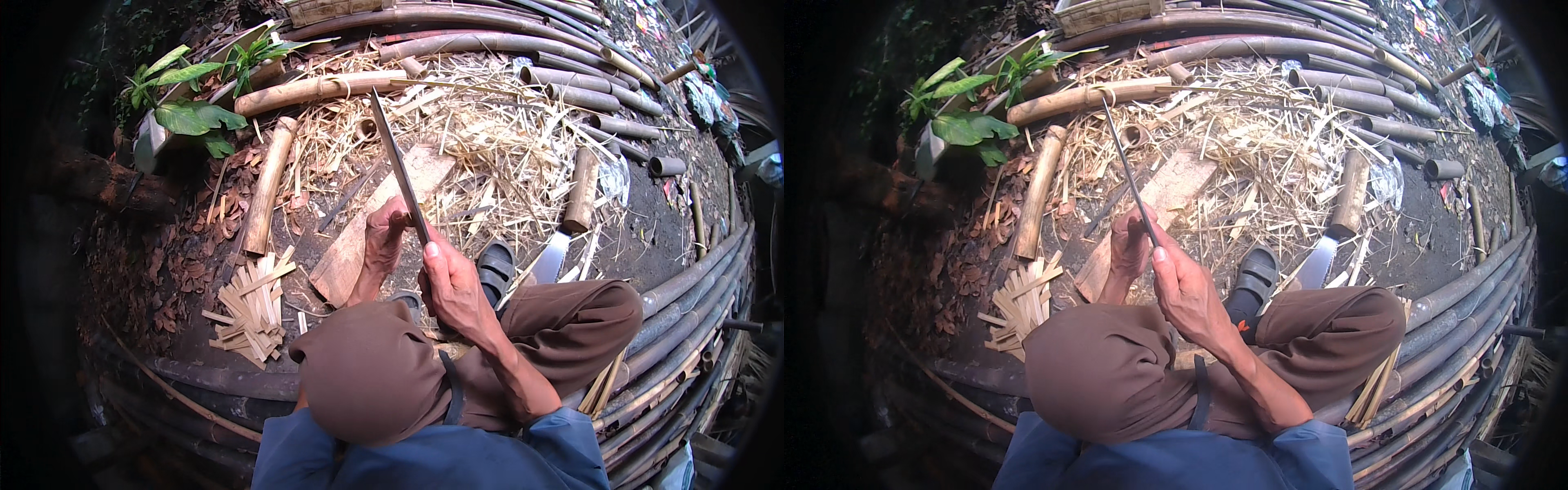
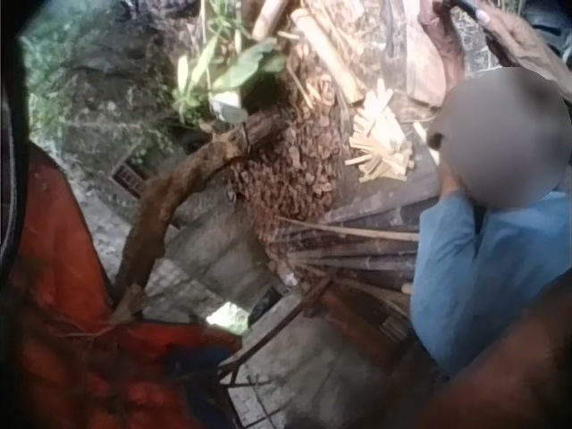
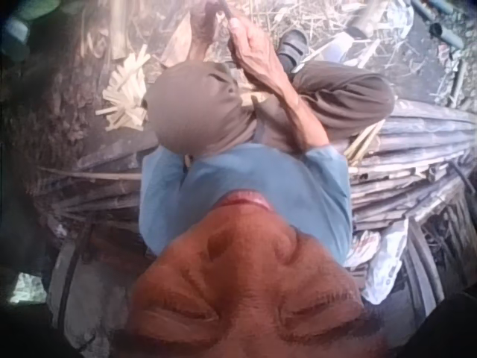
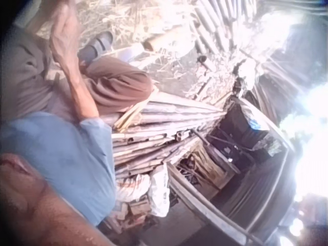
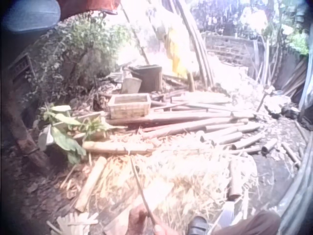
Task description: The person sits on the ground and uses a machete to split bamboo poles into thin strips. They repeatedly position bamboo pieces on a wooden block, strike them with the machete, and separate the resulting strips.
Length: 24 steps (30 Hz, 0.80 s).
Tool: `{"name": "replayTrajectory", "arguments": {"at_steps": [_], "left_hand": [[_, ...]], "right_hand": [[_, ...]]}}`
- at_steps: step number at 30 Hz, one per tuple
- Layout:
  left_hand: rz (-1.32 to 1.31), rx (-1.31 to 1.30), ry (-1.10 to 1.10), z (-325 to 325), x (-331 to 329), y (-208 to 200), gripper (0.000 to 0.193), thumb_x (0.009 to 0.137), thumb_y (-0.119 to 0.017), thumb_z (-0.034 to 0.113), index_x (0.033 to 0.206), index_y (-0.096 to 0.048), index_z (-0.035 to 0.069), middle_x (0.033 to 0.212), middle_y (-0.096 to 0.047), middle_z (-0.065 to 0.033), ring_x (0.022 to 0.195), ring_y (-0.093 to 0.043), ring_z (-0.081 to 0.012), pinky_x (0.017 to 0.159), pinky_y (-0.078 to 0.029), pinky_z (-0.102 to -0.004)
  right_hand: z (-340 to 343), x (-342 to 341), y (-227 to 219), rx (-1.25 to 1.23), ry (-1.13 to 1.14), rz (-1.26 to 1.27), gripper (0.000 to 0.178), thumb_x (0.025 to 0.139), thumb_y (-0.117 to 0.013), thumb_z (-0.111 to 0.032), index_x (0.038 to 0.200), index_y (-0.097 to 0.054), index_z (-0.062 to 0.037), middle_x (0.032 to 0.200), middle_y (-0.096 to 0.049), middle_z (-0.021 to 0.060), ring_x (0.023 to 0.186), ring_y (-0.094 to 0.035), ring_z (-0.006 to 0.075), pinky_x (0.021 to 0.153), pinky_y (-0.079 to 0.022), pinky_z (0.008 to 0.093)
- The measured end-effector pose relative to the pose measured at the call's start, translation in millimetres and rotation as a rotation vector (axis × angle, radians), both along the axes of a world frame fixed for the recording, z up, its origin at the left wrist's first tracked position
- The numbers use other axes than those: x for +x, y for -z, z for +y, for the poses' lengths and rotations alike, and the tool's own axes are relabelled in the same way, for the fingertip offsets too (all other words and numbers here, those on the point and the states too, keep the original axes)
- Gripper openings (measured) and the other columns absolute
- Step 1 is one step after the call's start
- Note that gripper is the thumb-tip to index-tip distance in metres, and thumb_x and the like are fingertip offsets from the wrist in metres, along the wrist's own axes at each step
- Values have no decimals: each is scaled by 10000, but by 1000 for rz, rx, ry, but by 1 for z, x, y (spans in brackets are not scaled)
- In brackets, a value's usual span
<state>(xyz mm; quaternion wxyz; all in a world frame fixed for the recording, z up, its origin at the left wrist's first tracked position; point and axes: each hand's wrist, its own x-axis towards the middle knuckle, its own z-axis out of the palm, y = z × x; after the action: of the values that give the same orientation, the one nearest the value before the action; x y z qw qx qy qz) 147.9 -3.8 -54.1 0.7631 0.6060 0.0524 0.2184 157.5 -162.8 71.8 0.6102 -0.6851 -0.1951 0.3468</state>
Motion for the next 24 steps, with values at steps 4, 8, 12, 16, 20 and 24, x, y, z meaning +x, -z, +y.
{"name": "replayTrajectory", "arguments": {"at_steps": [4,8,12,16,20,24], "left_hand": [[-124,-36,-10,-4,9,-16,583,873,-556,630,812,-554,50,783,-446,26,706,-366,-64,621,-296,-244],[-61,-115,-20,-2,8,10,551,908,-536,587,745,-530,60,773,-449,4,701,-373,-77,606,-295,-247],[-140,-54,-25,-12,12,-29,569,903,-507,618,763,-525,66,771,-438,29,672,-369,-50,584,-302,-229],[-27,-22,-103,-4,-2,-7,583,918,-472,629,772,-552,71,694,-458,49,656,-401,-20,559,-321,-224],[-71,1,-126,-11,0,-7,617,940,-481,589,1079,-625,6,982,-592,-83,945,-554,-140,830,-428,-294],[194,318,-501,6,-18,39,618,1035,-239,459,1405,-362,-21,1352,-428,-199,1255,-426,-278,1096,-305,-393]], "right_hand": [[2,-1,0,4,25,-87,450,1037,-367,-261,1455,-389,-96,659,-505,45,592,-403,96,582,-403,271],[8,2,-4,-21,22,-164,429,1032,-378,-238,1439,-409,-105,829,-620,166,639,-501,136,657,-457,308],[-4,7,-24,-134,-45,-140,435,1020,-398,-209,1443,-379,-109,1151,-603,226,817,-644,297,748,-493,352],[12,5,-5,-16,-16,-204,442,1015,-400,-211,1444,-372,-106,1184,-567,245,967,-663,346,821,-502,373],[3,9,-14,-177,-62,-140,442,1017,-390,-248,1437,-387,-113,797,-640,231,773,-675,317,743,-496,368],[20,7,30,-32,60,-208,443,1020,-398,-259,1439,-391,-115,664,-558,125,617,-588,200,611,-452,339]]}}
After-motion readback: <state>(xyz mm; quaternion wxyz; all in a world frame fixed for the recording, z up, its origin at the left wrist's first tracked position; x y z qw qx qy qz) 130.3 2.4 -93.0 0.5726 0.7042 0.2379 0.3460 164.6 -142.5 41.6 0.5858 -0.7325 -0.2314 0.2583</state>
